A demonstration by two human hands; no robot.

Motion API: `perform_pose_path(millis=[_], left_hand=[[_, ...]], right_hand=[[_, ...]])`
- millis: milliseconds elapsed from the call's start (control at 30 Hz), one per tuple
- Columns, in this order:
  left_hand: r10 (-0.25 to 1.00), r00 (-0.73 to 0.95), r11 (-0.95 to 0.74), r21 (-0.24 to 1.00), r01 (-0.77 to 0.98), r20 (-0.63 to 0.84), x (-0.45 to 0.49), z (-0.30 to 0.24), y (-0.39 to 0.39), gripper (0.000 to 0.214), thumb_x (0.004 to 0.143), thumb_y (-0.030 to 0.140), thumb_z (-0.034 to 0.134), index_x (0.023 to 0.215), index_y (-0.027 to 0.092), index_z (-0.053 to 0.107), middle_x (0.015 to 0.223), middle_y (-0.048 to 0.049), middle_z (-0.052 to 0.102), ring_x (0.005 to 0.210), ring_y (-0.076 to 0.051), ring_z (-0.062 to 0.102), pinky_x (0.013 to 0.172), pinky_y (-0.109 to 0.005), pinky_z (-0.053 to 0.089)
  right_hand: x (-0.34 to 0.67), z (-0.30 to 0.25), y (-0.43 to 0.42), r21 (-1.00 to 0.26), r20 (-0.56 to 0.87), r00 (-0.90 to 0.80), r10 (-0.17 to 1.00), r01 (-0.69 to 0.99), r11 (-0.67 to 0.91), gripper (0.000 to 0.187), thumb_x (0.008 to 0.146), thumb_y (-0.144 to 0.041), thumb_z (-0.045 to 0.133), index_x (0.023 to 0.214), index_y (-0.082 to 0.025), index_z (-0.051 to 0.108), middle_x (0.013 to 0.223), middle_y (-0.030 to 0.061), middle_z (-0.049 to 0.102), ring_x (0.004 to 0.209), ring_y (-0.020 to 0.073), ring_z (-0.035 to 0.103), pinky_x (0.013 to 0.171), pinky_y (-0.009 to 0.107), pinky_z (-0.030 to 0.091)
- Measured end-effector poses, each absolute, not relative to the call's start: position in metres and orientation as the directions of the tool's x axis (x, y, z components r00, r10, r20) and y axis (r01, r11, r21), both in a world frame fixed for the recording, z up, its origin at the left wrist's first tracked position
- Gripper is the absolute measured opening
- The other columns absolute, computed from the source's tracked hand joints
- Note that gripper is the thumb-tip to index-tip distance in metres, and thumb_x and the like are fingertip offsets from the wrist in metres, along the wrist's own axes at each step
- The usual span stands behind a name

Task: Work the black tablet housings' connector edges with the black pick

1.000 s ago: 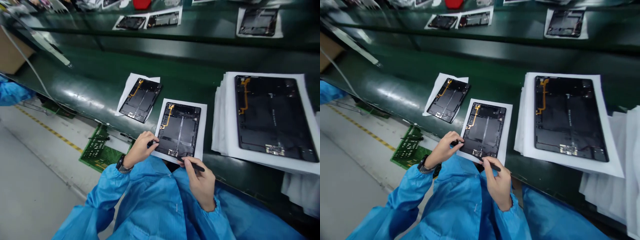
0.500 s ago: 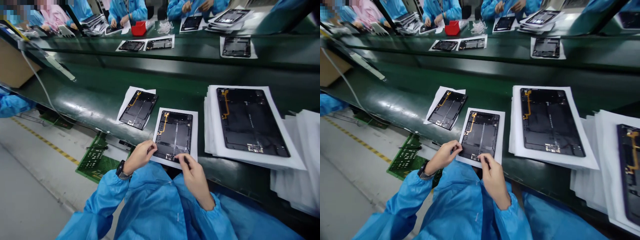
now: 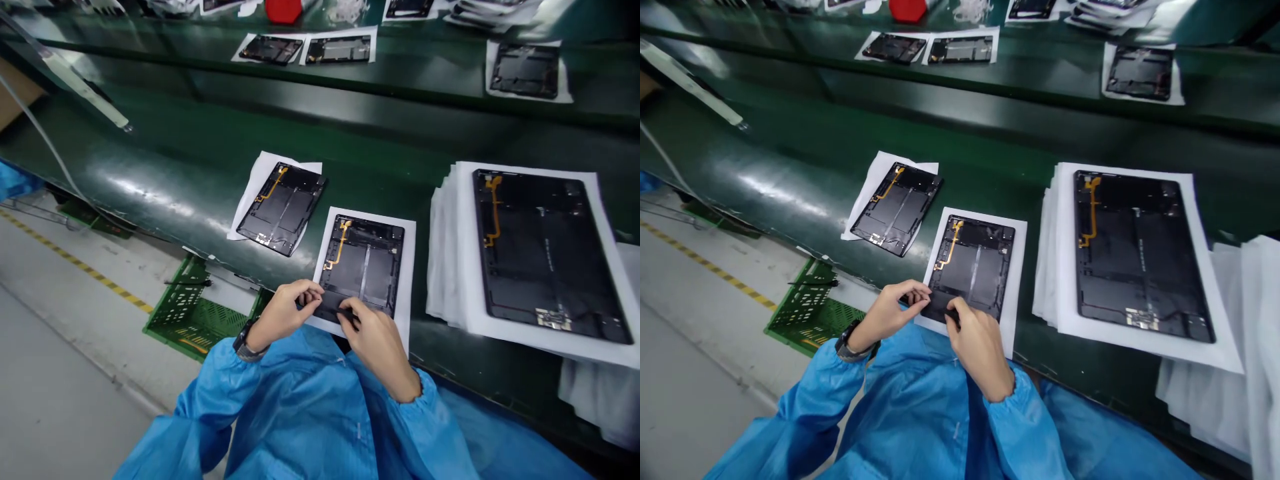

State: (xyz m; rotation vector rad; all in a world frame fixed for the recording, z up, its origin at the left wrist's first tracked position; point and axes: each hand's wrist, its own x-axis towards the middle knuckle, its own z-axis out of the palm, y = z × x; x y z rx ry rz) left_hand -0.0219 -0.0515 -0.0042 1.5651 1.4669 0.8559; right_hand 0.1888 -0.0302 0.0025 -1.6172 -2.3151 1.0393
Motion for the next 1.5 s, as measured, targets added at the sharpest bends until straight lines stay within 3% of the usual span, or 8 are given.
perform_pose_path(millis=[200,500,767,900,1233,1500], left_hand=[[0.999,0.003,0.045,0.9,0.433,-0.052,-0.015,-0.001,-0.058,0.017,0.089,0.013,0.063,0.103,0.019,0.07,0.084,0.0005,0.069,0.074,-0.01,0.06,0.07,-0.021,0.047],[0.99,-0.102,0.134,0.838,0.529,-0.093,-0.007,0.005,-0.066,0.026,0.081,0.004,0.064,0.102,0.019,0.07,0.083,0.0008,0.071,0.072,-0.011,0.063,0.07,-0.022,0.05],[0.994,-0.097,0.098,0.796,0.597,-0.05,-0.002,0.004,-0.068,0.03,0.082,0.001,0.064,0.106,0.018,0.069,0.088,-0.0005,0.071,0.076,-0.013,0.067,0.074,-0.024,0.054],[0.995,-0.09,0.084,0.806,0.586,-0.039,-0.002,0.004,-0.07,0.031,0.083,0.002,0.063,0.109,0.019,0.069,0.09,-0.0007,0.07,0.078,-0.013,0.067,0.077,-0.025,0.055],[0.982,-0.134,0.177,0.872,0.456,-0.129,-0.023,0.003,-0.07,0.021,0.088,0.013,0.063,0.108,0.019,0.068,0.089,-0.0012,0.07,0.076,-0.012,0.061,0.066,-0.022,0.046],[0.993,-0.031,0.11,0.845,0.523,-0.111,-0.024,0.001,-0.073,0.008,0.093,0.016,0.063,0.097,0.019,0.069,0.087,-0.0007,0.064,0.079,-0.013,0.058,0.07,-0.025,0.043]], right_hand=[[0.188,0.003,-0.031,-0.61,-0.283,-0.409,0.868,0.775,0.166,0.017,0.093,-0.024,0.058,0.108,-0.025,0.066,0.087,0.0018,0.078,0.081,0.0231,0.076,0.065,0.028,0.044],[0.18,0.016,-0.021,-0.595,-0.436,-0.385,0.813,0.802,0.06,0.014,0.094,-0.024,0.059,0.106,-0.025,0.065,0.085,0.0023,0.077,0.077,0.0233,0.074,0.063,0.028,0.041],[0.157,0.022,-0.013,-0.714,-0.424,-0.463,0.778,0.7,0.028,0.019,0.095,-0.023,0.057,0.104,-0.027,0.072,0.099,0.0026,0.08,0.089,0.0217,0.074,0.071,0.027,0.044],[0.155,0.02,-0.011,-0.713,-0.431,-0.474,0.768,0.701,0.032,0.02,0.095,-0.022,0.054,0.098,-0.026,0.074,0.094,0.003,0.08,0.085,0.0208,0.073,0.07,0.027,0.043],[0.153,0.022,-0.007,-0.662,-0.454,-0.521,0.723,0.74,0.117,0.017,0.096,-0.025,0.056,0.089,-0.026,0.071,0.081,0.0013,0.077,0.07,0.0189,0.068,0.062,0.027,0.037],[0.15,0.022,-0.004,-0.643,-0.48,-0.538,0.693,0.753,0.139,0.02,0.098,-0.025,0.051,0.09,-0.024,0.069,0.083,0.0034,0.076,0.079,0.0204,0.07,0.066,0.027,0.038]])
